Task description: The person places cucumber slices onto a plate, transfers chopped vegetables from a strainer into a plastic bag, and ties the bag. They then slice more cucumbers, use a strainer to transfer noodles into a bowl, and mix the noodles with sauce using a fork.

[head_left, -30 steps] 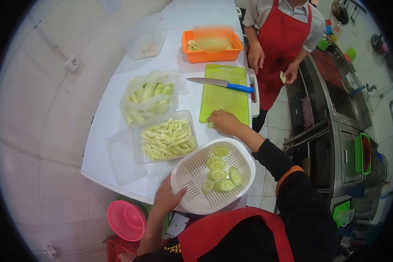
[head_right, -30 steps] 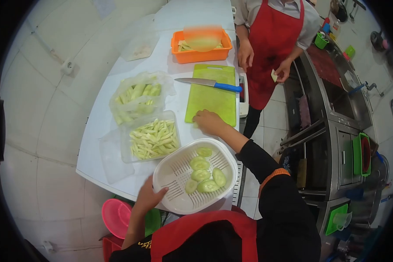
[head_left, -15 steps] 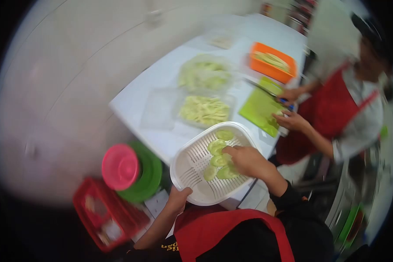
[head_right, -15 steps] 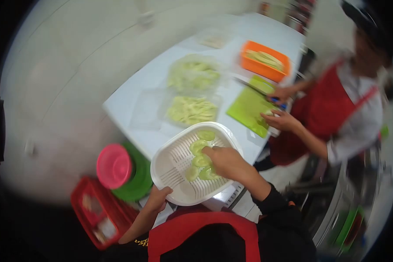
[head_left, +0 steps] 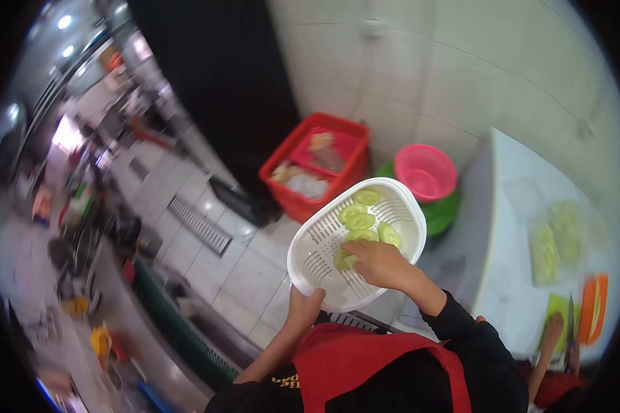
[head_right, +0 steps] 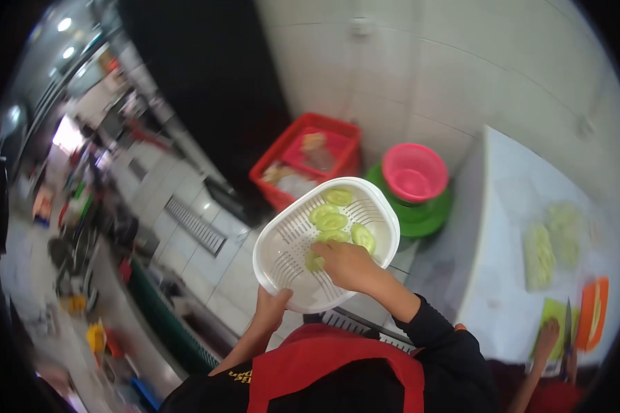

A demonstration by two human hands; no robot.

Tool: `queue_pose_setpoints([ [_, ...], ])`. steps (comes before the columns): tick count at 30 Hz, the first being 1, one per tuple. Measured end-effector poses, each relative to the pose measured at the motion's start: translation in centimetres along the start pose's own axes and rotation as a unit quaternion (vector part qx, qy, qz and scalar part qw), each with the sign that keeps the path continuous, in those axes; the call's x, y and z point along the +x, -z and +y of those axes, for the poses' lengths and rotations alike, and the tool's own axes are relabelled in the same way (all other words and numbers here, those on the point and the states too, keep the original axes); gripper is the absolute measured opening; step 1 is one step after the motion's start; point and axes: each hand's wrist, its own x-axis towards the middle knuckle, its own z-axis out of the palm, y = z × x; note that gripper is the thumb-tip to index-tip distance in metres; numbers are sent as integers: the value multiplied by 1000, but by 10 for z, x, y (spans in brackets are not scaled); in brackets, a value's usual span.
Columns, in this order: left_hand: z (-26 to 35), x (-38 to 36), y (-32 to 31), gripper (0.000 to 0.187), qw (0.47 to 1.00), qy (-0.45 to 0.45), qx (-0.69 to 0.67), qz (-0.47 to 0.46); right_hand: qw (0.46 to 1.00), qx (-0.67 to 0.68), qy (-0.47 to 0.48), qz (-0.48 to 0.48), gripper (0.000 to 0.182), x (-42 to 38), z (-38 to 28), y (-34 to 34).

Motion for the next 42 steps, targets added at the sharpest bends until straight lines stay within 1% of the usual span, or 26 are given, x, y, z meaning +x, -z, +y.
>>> queue_pose_setpoints([
  [3,13,-23,-19,54,993,-32,-28,111,995,-19,82,-61,37,18,-9,20],
  [5,-24,-22,-34,53,983,-14,-18,181,984,-36,135,-109,36,34,27,-12],
  [6,-25,-23,-45,53,977,-4,-20,211,975,-37,168,-137,35,39,36,-11],
  [8,-65,-1,-35,53,957,-16,-7,290,955,-20,229,-188,34,77,68,-61],
  [9,-85,10,-33,53,944,-22,1,329,946,18,264,-187,30,95,83,-85],
  [12,-115,36,-5,53,926,-33,58,372,932,156,295,-141,28,140,101,-136],
  [13,-130,49,5,55,911,-53,85,399,925,218,294,-99,24,157,111,-146],
  [14,-36,2,92,55,920,-29,16,391,943,195,249,-105,24,180,-29,-102],
  [15,18,0,122,56,921,-10,-19,389,951,200,215,-96,25,208,-79,-62],
  [16,20,12,134,57,920,4,-31,390,953,224,189,-76,25,228,-78,-61],
  [17,7,29,147,58,916,-21,-44,398,954,224,190,-62,24,251,-68,-72],
  [19,-6,60,173,57,912,-10,-73,404,954,225,195,-39,22,294,-54,-95],
  [20,-14,76,183,57,907,-5,-89,411,955,216,197,-56,22,314,-48,-110],
  [25,12,123,272,51,877,12,-105,469,937,134,283,-155,28,450,-108,-187],
  [26,19,133,292,51,874,19,-96,476,936,117,276,-186,25,474,-133,-196],
  [27,12,145,306,52,857,-26,-97,505,925,103,301,-209,24,502,-151,-205],
  [28,15,146,313,52,848,-22,-86,522,914,96,320,-231,23,520,-168,-217],
  [31,38,164,366,55,817,-32,-52,573,853,180,419,-252,23,597,-222,-254],
  [32,32,175,388,57,788,-75,-15,611,848,210,427,-235,22,626,-249,-253],
  [34,52,190,424,58,791,-84,-94,599,838,258,418,-236,20,657,-280,-244],
  [35,44,194,434,58,777,-77,-103,617,852,262,403,-207,19,675,-285,-246],
  [37,51,231,499,58,755,-71,-114,642,868,299,333,-216,19,743,-300,-247],
  [38,62,249,531,58,771,-79,-93,624,876,313,299,-214,18,778,-306,-245],
  [39,75,269,562,58,784,-90,-81,609,884,295,281,-231,10,811,-307,-251],
  [41,88,315,608,59,782,-118,-77,607,872,312,180,-331,13,863,-313,-252],
  [42,83,297,599,60,789,-140,-59,596,863,332,131,-358,15,831,-312,-243],
])
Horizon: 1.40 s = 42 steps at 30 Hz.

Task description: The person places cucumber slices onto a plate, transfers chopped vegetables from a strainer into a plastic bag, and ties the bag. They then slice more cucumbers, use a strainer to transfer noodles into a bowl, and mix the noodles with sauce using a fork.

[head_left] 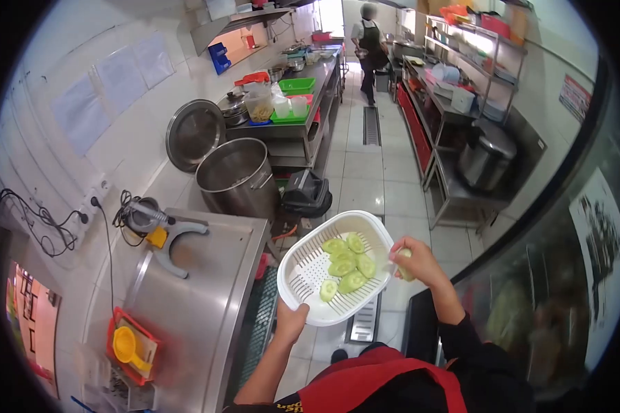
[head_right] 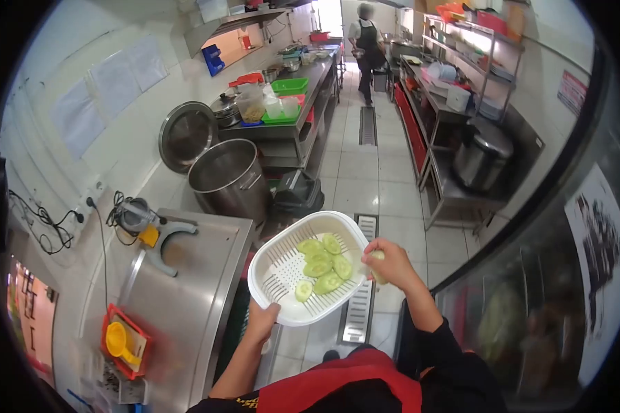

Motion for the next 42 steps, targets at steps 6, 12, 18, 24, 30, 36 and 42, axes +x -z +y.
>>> queue_pose_setpoints([
  [6,-16,80,-51,67,987,11,143,77,917,-362,166,10,17,143,-15,-3],
  [12,1,86,-86,82,946,17,175,272,864,-425,220,-156,26,240,-3,-61],
  [18,15,12,-62,82,874,4,166,457,723,-485,332,-363,22,209,-13,-157],
  [24,11,-115,-72,79,749,-34,182,636,627,-452,409,-486,41,74,-22,-246],
  [30,-22,-320,-86,78,526,-42,170,833,484,-330,479,-654,40,-176,39,-329],
  [36,-55,-501,-108,78,365,-25,77,928,364,-251,501,-744,37,-395,83,-355],
  [42,-84,-698,-86,59,257,-148,-105,949,361,-115,264,-887,29,-556,80,-397],
])
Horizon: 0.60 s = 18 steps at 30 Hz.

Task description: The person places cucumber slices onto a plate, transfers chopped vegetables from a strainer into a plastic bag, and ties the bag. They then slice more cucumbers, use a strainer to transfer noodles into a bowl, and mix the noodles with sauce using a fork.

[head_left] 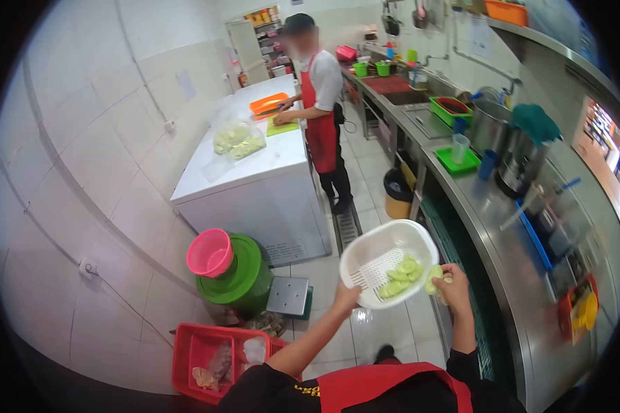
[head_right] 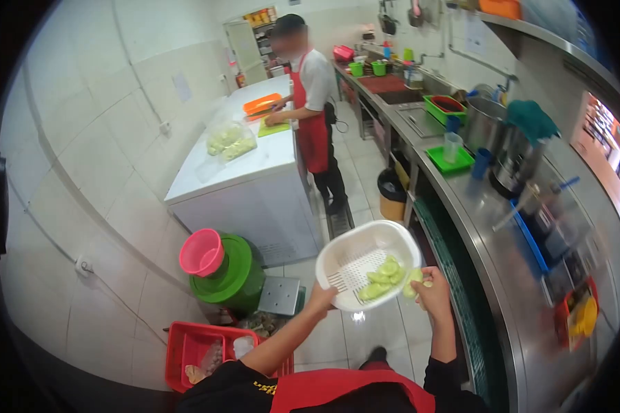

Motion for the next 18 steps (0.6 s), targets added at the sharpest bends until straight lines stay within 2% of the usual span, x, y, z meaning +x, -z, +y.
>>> queue_pose_setpoints([
  [2,31,68,25,57,992,70,-94,37,996,85,20,-35,26,55,-9,-5],
  [4,37,156,66,53,951,25,-298,76,991,121,25,-54,25,116,-25,-16],
  [6,79,221,102,49,945,24,-311,98,988,130,24,-78,25,191,-28,-32],
  [9,122,330,154,45,936,-58,-276,211,978,143,55,-144,30,289,-49,-84],
  [12,179,408,173,41,889,-68,-324,316,967,178,72,-169,31,340,-82,-157],
  [14,200,455,184,42,862,-80,-367,341,952,183,70,-233,32,363,-88,-201],
  [16,187,526,220,64,830,-138,-435,322,940,193,38,-279,34,375,-92,-232],
  [18,162,565,239,77,844,-152,-422,295,929,194,18,-314,34,380,-87,-244],
])
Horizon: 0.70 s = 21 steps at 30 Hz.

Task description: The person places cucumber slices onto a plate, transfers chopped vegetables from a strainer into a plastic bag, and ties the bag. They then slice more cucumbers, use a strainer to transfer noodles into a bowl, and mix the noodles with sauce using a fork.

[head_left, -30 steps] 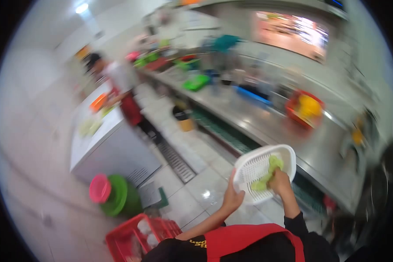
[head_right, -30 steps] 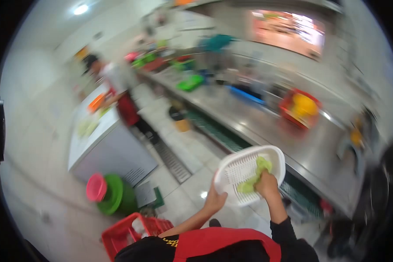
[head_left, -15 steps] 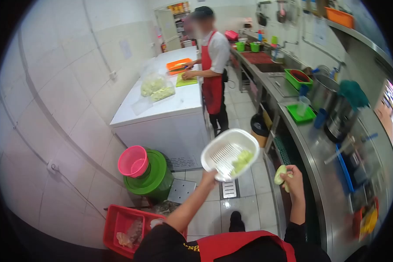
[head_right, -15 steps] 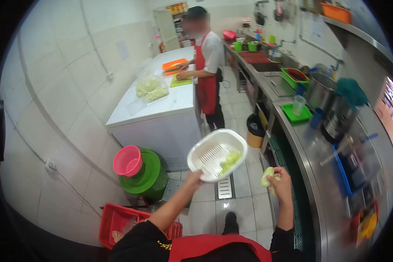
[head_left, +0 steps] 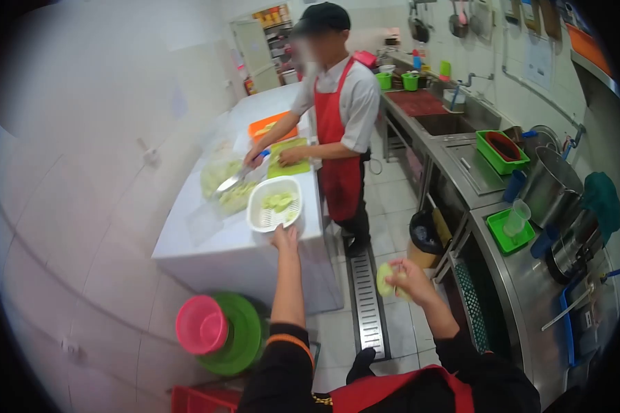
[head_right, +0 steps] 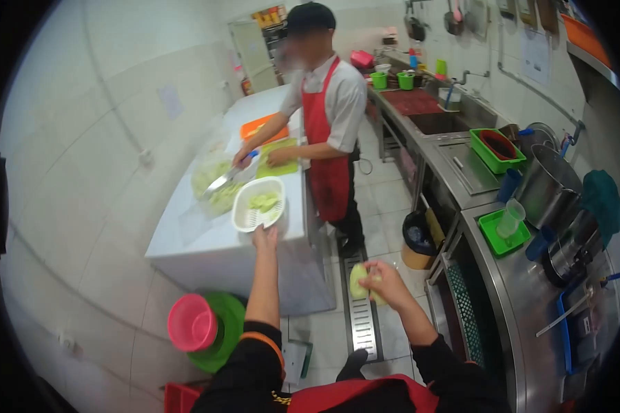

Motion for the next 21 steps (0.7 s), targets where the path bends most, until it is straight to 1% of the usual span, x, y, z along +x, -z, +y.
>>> queue_pose_setpoints([
  [1,-17,9,-4,77,999,7,33,-41,1000,-13,6,1,33,5,0,6],
  [2,-31,-15,-24,72,999,10,37,-12,999,-2,-28,-20,35,4,4,17],
  [3,-49,-47,-31,68,998,19,54,22,997,-18,-78,-21,38,1,9,32],
  [4,-88,-48,-13,61,996,88,26,-2,995,-8,-104,2,38,-5,16,48],
  [5,-132,-49,14,54,983,175,7,-51,991,9,-130,29,39,-16,25,63],
  [6,-171,-84,17,51,969,240,33,-36,986,30,-151,63,40,-26,31,78],
  [7,-195,-132,11,51,943,297,134,-68,976,75,-158,133,39,-38,32,90],
  [8,-207,-183,2,51,896,357,239,-109,963,98,-140,210,39,-53,29,99],
  [9,-221,-220,-8,51,842,435,257,-187,940,120,-119,298,39,-69,24,108],
  [10,-234,-261,-13,52,770,517,272,-258,924,118,-69,358,38,-86,22,118],
  [11,-239,-304,-15,52,681,596,280,-320,900,109,-24,421,37,-107,19,126],
  [12,-240,-343,-29,52,610,637,275,-383,872,62,-20,484,34,-130,14,129],
  [13,-241,-380,-49,51,540,670,258,-439,839,-29,-41,542,32,-157,2,131],
  [14,-237,-417,-64,50,478,670,270,-500,800,-115,-74,584,31,-184,-6,129],
  [16,-227,-486,-84,48,363,645,267,-617,713,-166,-44,680,29,-241,-12,115],
  [17,-226,-513,-78,47,319,636,283,-643,702,-89,-52,704,30,-267,-21,99],
  [18,-222,-545,-74,46,280,623,295,-668,695,-50,-12,717,30,-301,-20,85],
  [20,-215,-606,-58,45,222,597,299,-711,686,17,77,723,29,-366,-16,57],
  [21,-209,-637,-43,44,195,588,295,-727,688,35,75,721,35,-400,-13,38],
])
